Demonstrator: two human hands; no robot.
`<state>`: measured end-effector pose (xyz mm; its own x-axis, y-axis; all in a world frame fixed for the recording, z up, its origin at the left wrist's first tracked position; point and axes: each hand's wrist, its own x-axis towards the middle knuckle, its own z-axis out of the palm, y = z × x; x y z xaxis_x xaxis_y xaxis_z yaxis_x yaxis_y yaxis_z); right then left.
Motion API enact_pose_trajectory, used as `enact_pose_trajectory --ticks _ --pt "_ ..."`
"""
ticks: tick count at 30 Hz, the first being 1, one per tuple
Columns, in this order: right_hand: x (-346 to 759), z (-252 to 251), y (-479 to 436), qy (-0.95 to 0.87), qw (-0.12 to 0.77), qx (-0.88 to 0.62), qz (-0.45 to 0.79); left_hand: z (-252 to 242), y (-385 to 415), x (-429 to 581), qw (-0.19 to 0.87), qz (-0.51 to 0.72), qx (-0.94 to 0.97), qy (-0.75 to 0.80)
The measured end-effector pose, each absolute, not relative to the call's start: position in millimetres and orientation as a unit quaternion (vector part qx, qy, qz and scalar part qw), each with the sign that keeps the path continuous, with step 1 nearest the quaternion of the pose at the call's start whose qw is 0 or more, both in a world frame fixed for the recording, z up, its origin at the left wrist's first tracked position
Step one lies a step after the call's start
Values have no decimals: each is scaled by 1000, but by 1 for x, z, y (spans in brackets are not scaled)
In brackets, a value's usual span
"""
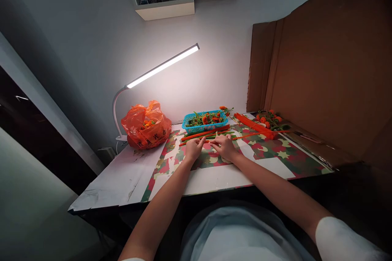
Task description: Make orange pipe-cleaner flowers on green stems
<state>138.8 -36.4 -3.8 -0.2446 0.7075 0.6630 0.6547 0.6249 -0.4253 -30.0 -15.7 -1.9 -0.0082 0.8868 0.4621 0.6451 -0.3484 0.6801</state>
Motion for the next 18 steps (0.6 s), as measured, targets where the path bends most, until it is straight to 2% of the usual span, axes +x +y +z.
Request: enact_pose_trajectory --ticks 9,18 --pt "138 -5 -35 -779 463 -418 62 -3 -13 -33 220 465 643 568" --pt "139 -6 -36 -795 444 -411 46 -5 -10 -36 277 505 613 541"
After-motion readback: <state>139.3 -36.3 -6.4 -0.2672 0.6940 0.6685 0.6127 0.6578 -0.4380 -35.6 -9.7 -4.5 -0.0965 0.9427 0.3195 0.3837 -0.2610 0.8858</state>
